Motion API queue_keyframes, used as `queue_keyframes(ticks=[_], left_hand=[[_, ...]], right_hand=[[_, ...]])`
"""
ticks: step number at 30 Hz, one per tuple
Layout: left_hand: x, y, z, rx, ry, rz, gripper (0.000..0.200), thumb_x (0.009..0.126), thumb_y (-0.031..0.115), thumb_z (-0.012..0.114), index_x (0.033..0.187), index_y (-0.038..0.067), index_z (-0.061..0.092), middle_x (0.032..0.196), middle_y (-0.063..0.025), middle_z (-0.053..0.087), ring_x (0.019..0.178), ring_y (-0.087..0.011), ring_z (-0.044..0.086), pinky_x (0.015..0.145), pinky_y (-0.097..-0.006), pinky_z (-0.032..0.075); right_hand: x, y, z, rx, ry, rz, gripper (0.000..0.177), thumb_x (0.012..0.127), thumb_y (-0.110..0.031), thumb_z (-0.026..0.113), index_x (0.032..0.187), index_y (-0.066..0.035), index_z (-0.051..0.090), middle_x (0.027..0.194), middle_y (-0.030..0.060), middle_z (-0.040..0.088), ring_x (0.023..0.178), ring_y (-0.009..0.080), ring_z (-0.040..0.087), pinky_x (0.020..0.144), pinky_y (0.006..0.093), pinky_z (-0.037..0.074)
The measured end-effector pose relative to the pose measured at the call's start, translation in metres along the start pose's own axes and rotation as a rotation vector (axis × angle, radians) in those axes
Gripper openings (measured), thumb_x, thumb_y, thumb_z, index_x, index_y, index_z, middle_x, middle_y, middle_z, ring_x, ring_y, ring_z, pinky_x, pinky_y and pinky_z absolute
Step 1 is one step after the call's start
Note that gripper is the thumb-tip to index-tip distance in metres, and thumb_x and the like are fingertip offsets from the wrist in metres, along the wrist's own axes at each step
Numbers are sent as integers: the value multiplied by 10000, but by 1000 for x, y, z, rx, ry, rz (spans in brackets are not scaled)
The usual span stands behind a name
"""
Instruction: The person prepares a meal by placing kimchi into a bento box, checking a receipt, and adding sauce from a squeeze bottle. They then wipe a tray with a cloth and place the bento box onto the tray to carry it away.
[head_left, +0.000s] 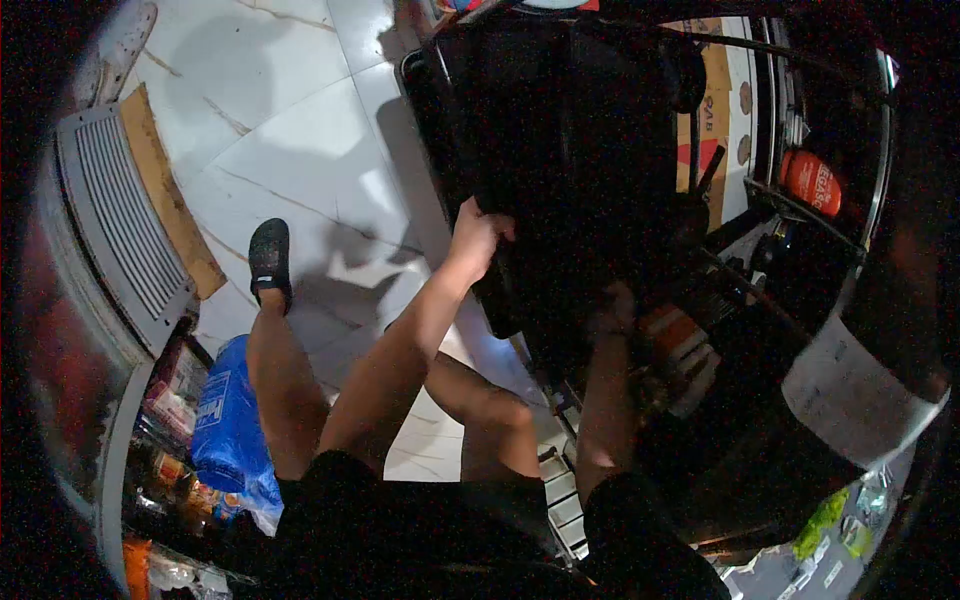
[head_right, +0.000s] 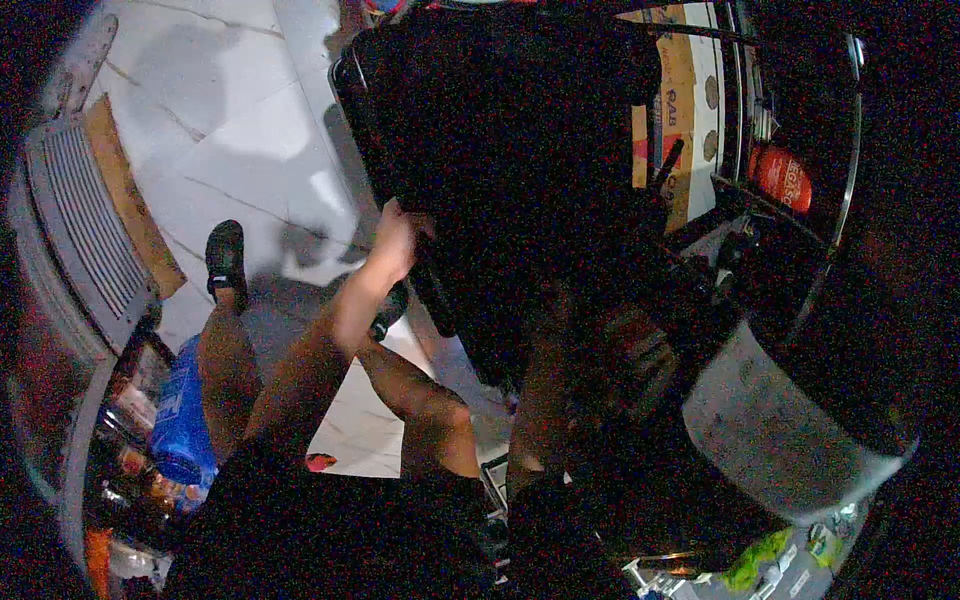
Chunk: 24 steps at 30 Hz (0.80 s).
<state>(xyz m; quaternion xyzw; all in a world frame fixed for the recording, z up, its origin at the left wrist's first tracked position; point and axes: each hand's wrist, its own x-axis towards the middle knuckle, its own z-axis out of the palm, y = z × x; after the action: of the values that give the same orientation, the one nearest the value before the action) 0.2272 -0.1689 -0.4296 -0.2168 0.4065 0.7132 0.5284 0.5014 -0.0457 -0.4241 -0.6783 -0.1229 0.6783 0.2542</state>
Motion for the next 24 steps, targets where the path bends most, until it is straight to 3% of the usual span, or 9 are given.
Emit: queue_keyframes(ticks=[6, 11, 13, 15, 17, 19, 21, 23, 24], left_hand=[[-38, 10, 5, 108, -88, 22, 139, 541, -81, 503, 641, 16, 492, 619, -19, 472, 590, -138, 480, 519, -270, 359], [-107, 44, -12, 64, -96, 3, 150, 555, -58, 517, 684, 16, 533, 640, -26, 507, 566, -139, 495, 516, -255, 386], [-140, 59, -41, 113, -97, -49, 157, 563, -47, 528, 707, 11, 547, 662, -35, 527, 596, -149, 512, 527, -264, 402], [-169, 56, -103, 209, -136, 100, 206, 575, -35, 535, 778, -5, 556, 705, -55, 543, 627, -168, 530, 547, -280, 425], [-219, 95, -122, 106, -44, -140, 276, 578, -22, 540, 853, -21, 555, 730, -71, 546, 647, -187, 543, 567, -299, 445], [-274, 173, -87, 252, 135, 22, 372, 565, -22, 534, 937, -19, 550, 763, -71, 544, 630, -197, 543, 547, -312, 452], [-303, 177, -163, 141, 451, -155, 448, 545, -22, 536, 993, -7, 526, 775, -62, 548, 614, -202, 546, 511, -316, 452], [-329, 211, -206, 482, 333, -101, 519, 534, -34, 520, 1050, 8, 481, 793, -60, 548, 602, -215, 548, 490, -319, 456], [-349, 238, -185, 527, 481, -101, 526, 533, -36, 515, 1055, 11, 470, 790, -59, 546, 590, -210, 539, 496, -317, 458]], right_hand=[[-65, -8, 4, -71, -78, -65, 317, 863, -177, 396, 1130, -60, 521, 1103, 66, 557, 1041, 214, 492, 890, 379, 402], [-140, 5, 3, -150, -146, -119, 305, 860, -173, 403, 1114, -58, 527, 1079, 70, 564, 1013, 214, 506, 870, 372, 413], [-172, 14, -2, -182, -168, -128, 300, 858, -171, 406, 1107, -57, 530, 1070, 72, 566, 1002, 214, 511, 861, 370, 417], [-190, 25, -3, -221, -207, -135, 295, 857, -169, 408, 1100, -56, 532, 1061, 73, 569, 991, 214, 517, 853, 367, 421], [-203, 22, 4, -261, -226, -110, 291, 856, -168, 411, 1094, -55, 535, 1051, 75, 572, 980, 214, 522, 845, 364, 426], [-208, 20, 11, -310, -256, -94, 286, 854, -166, 414, 1087, -55, 537, 1042, 77, 575, 969, 214, 528, 837, 362, 430], [-207, 21, 14, -319, -264, -83, 281, 853, -165, 417, 1080, -54, 540, 1032, 78, 577, 958, 215, 533, 829, 359, 435], [-198, 36, 12, -285, -244, -104, 277, 852, -163, 419, 1074, -53, 542, 1023, 80, 580, 946, 215, 538, 821, 357, 439], [-192, 43, 9, -257, -221, -115, 274, 851, -162, 421, 1071, -53, 543, 1018, 81, 582, 941, 215, 541, 816, 355, 441]])
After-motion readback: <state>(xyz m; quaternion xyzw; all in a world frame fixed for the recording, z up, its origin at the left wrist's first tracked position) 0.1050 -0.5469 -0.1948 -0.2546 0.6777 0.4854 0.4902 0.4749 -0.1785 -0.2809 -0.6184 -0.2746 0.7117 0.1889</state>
